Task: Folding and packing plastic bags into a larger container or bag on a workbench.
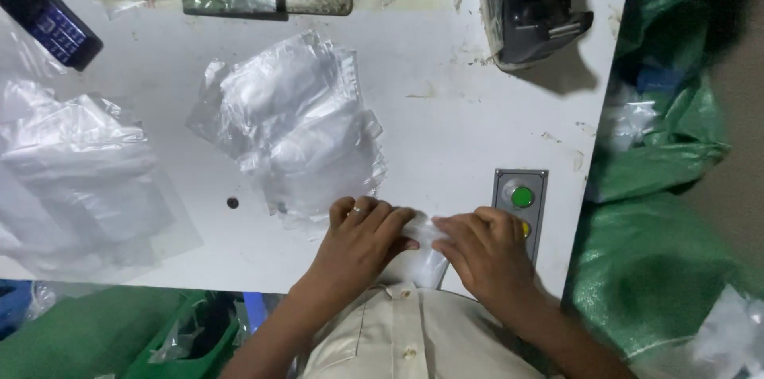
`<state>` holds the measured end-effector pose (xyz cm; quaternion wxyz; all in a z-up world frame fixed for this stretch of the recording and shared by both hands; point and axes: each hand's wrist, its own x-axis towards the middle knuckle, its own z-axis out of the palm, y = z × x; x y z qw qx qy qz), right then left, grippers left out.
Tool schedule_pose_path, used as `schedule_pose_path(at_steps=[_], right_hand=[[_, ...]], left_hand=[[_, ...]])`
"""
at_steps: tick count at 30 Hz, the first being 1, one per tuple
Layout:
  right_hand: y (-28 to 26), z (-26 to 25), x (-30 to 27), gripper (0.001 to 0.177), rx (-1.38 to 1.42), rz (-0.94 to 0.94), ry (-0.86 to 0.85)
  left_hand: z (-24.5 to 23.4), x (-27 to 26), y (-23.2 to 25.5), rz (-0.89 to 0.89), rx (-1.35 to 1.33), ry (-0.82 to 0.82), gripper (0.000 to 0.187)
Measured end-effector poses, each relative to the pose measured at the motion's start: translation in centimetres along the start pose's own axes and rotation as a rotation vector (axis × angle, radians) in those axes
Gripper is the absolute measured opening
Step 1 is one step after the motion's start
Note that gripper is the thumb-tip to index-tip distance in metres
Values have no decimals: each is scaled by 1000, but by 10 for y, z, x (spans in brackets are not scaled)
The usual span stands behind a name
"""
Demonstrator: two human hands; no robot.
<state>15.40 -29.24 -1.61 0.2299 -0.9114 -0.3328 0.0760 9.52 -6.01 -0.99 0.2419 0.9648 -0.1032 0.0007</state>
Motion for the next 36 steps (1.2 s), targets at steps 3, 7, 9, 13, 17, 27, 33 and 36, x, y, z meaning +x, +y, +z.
schedule_pose_path(at_steps=[3,7,9,13,17,27,33,36], right_hand=[[-10,-13,18,21,-23,-162,-42],[-8,-10,20,21,59,-233,-76],[-7,-8,17,22,16,-261,-67],[-12,-8,25,29,-43,-255,-74],[-20,-14,32,23,105,-87,-166],[19,-105,115,17,416,340,146],[64,-113,185,24,309,399,275],[72,-113,173,25,373,115,395]], left_hand=[[2,-7,1,6,1,77,16],[-10,-6,4,11,18,99,18],[-10,-7,3,14,-5,121,32],[-5,-5,4,-87,98,21,19],[-9,-7,16,-182,-53,44,11],[-71,-4,34,-217,-1014,452,11],[-44,20,25,241,-249,604,13],[-33,23,24,236,-245,539,10]])
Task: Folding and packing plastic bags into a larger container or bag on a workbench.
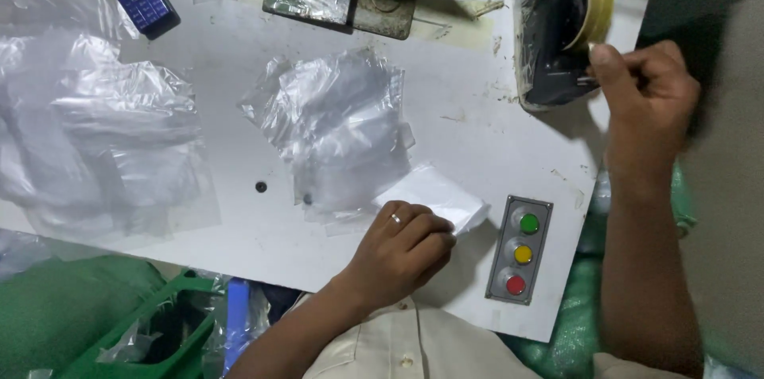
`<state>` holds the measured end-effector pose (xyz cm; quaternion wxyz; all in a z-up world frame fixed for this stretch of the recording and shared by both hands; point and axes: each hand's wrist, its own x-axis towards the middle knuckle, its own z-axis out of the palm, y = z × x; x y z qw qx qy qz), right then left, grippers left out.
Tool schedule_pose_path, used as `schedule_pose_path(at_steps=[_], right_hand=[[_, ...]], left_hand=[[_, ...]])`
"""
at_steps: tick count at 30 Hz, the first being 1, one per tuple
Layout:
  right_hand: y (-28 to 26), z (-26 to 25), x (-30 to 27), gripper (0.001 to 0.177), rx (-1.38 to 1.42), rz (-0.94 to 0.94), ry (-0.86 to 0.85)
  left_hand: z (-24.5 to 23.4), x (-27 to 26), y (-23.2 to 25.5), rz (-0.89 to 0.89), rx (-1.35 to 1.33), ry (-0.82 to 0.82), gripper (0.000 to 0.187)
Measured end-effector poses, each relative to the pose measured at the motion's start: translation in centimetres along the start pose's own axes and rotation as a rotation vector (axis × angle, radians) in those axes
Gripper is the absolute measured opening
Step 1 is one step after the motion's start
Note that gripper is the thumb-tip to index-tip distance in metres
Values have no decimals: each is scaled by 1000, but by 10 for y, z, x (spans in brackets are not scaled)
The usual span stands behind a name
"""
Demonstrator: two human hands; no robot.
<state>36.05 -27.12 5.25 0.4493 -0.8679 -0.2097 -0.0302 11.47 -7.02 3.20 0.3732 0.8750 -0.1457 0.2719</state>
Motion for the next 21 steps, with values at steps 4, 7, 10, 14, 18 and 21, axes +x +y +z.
schedule_pose_path(at_steps=[4,7,10,14,18,21], right_hand=[[22,2,-36,39,-104,-59,61],[21,18,-61,32,-223,61,70],[-26,13,-94,24,-29,315,54],[-56,19,-134,20,278,380,-242],[-37,23,-141,33,265,505,-463],[-52,12,-131,26,171,526,-472]], left_hand=[[3,-3,0,-11,-34,9,9],[7,-1,-2,-3,-8,23,10],[15,4,-3,30,26,35,13],[44,-2,-7,34,144,158,13],[51,9,-5,44,193,100,8],[37,28,10,-111,70,122,13]])
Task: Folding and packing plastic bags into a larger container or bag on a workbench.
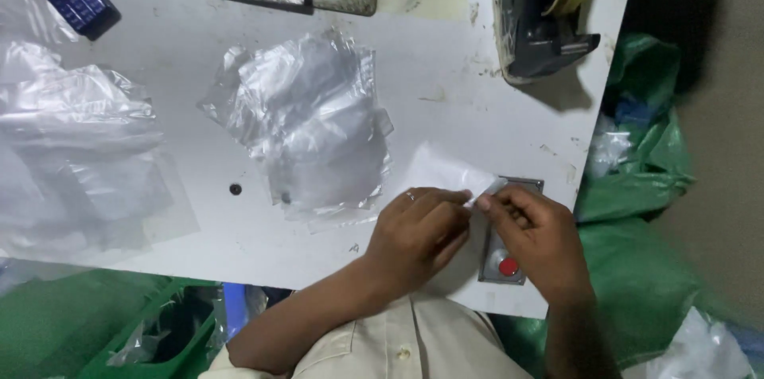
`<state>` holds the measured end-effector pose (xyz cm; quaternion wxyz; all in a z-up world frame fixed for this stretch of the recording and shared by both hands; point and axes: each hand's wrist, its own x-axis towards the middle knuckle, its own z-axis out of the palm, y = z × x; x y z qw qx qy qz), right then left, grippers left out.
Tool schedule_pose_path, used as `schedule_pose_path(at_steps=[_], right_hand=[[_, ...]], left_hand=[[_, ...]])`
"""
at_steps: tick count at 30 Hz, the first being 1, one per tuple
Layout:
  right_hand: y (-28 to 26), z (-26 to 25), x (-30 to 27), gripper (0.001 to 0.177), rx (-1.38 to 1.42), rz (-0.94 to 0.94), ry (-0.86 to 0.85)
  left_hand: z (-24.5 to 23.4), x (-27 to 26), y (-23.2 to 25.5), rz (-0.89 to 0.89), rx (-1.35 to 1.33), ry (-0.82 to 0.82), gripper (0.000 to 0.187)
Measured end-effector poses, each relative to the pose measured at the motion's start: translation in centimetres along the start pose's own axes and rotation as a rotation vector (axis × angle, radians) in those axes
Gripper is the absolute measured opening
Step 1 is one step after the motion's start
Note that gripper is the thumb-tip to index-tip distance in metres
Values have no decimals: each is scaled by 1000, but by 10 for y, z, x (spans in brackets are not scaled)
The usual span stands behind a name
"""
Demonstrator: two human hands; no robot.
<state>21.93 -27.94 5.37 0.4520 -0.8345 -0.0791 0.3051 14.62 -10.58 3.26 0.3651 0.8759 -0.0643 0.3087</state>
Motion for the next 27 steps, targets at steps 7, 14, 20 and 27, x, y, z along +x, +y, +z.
schedule_pose_path(at_steps=[7,14,20,27], right_hand=[[35,-12,-32,33,171,-15,135],[150,-103,-6,25,-805,-543,1248],[69,-22,-5,13,-547,-380,805],[-55,85,53,28,-109,-663,208]], left_hand=[[-37,22,9,-780,-761,-298,30],[-82,-19,-26,-661,-417,-7,10],[-129,-40,-57,-839,120,215,12],[-116,-48,-77,-539,191,97,10]])
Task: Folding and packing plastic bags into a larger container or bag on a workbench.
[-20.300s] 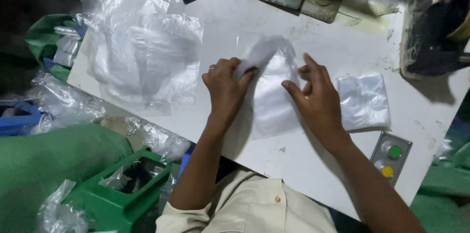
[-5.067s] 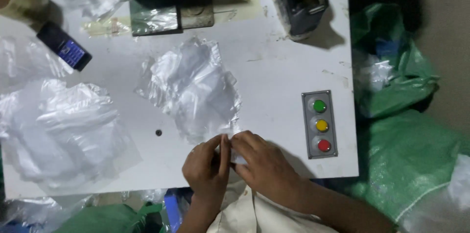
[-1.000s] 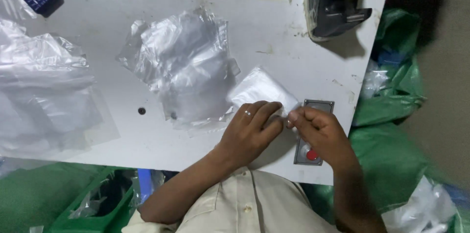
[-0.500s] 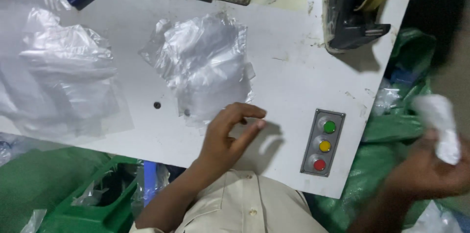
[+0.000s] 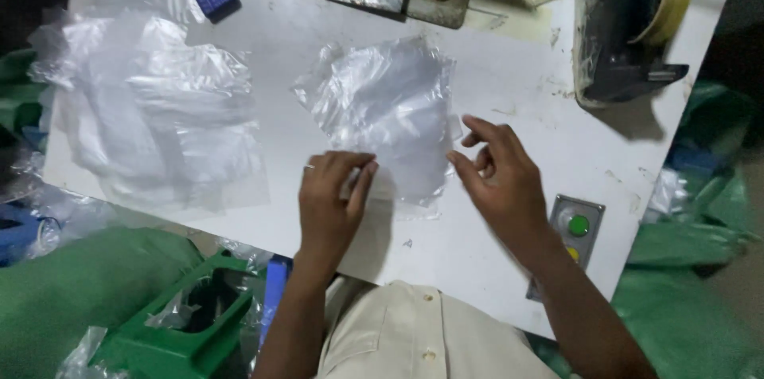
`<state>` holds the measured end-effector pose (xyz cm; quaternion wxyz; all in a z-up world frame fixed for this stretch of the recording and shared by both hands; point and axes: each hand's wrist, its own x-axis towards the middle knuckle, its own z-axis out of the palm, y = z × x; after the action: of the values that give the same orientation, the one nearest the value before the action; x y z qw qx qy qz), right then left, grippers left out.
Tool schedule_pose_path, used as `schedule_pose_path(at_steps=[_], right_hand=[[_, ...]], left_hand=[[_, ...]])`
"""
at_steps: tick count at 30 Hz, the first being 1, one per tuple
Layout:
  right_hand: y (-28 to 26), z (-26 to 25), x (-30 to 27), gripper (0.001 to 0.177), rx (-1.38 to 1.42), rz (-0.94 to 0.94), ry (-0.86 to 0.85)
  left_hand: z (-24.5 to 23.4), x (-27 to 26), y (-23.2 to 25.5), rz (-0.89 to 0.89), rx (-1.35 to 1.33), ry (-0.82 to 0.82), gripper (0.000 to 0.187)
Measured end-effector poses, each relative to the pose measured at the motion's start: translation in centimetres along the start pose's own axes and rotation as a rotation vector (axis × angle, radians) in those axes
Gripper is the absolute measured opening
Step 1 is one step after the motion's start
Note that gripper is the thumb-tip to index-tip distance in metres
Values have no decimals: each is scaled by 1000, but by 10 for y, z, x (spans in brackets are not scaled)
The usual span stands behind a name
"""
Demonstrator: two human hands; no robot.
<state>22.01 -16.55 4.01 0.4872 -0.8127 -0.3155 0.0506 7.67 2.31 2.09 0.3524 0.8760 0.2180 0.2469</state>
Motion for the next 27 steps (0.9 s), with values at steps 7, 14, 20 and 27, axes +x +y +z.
schedule_pose_path(at_steps=[7,14,20,27], right_hand=[[-7,31,15,12,-217,114,-103],[-16,38,-13,13,-33,238,-165],[0,10,-16,19,591,595,127],[4,-29,-46,23,376,389,449]], left_hand=[[-6,14,-10,-304,-279,139,26],[17,57,-22,-275,84,-75,77],[7,70,-29,-269,-121,-264,44],[-46,-24,18,116,-569,-507,33]])
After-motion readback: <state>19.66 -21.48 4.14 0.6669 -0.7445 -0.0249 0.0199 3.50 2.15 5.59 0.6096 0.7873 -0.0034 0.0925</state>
